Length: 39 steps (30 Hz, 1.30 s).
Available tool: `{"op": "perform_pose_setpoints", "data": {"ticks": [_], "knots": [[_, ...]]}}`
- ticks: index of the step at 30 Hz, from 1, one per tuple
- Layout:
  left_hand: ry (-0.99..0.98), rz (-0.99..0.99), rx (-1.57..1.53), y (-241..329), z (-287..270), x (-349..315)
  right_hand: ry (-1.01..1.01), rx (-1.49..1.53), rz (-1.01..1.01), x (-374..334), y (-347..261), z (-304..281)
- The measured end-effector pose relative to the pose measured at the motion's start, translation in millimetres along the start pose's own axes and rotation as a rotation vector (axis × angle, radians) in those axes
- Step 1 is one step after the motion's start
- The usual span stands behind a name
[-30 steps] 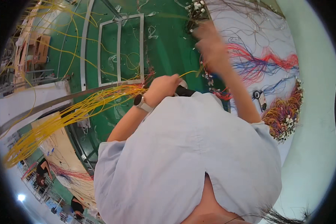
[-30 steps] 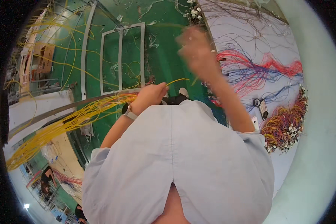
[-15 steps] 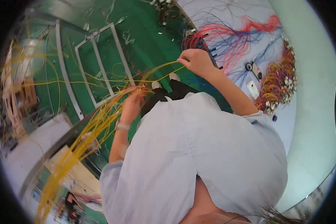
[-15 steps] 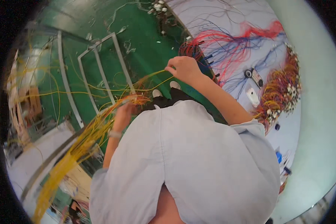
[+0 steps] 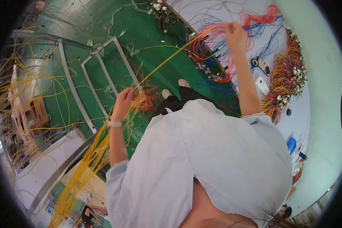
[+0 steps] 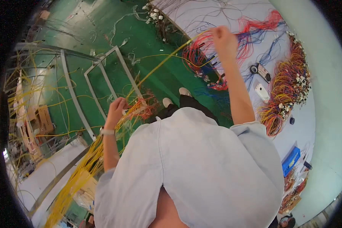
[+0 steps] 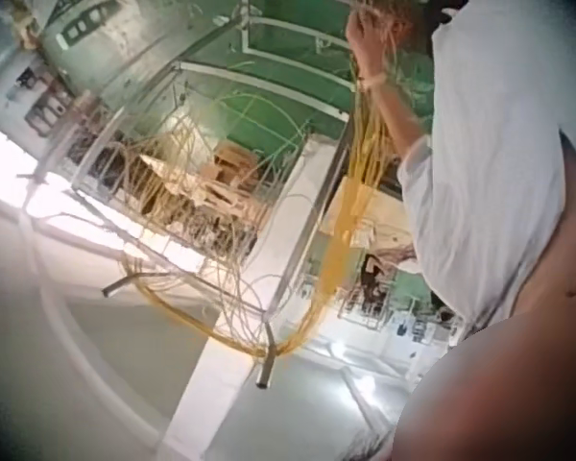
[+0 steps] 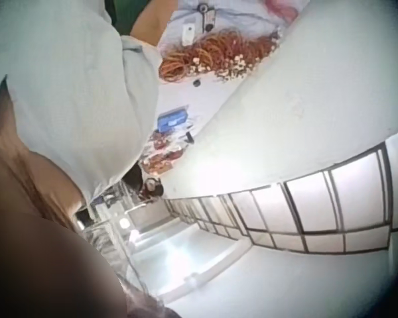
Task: Organizing and taping electrical wires to form a harness.
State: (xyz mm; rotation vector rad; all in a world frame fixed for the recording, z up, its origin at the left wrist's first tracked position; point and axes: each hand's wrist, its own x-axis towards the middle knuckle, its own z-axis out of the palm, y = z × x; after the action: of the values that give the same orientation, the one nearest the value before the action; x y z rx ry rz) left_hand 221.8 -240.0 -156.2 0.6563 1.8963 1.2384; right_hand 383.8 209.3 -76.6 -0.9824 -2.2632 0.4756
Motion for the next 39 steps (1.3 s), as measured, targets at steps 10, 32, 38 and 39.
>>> {"op": "perform_pose_setpoints", "data": {"ticks": [10, 32, 38, 39], "knots": [[0.033, 0.012, -0.28, 114, 18, 29, -0.239, 0.511, -0.815, -73, -179, 31], [0.045, 0.101, -0.086, 64, 24, -27, -0.846, 1.414, -0.081, 16, -140, -26], [0.049, -0.179, -0.124, 23, -6, -60, -0.57, 1.572, 0.027, 51, -87, -33], [0.158, -0.085, -0.004, 24, -6, -53, -0.472, 1.368, 0.033, 40, -93, -35]]}}
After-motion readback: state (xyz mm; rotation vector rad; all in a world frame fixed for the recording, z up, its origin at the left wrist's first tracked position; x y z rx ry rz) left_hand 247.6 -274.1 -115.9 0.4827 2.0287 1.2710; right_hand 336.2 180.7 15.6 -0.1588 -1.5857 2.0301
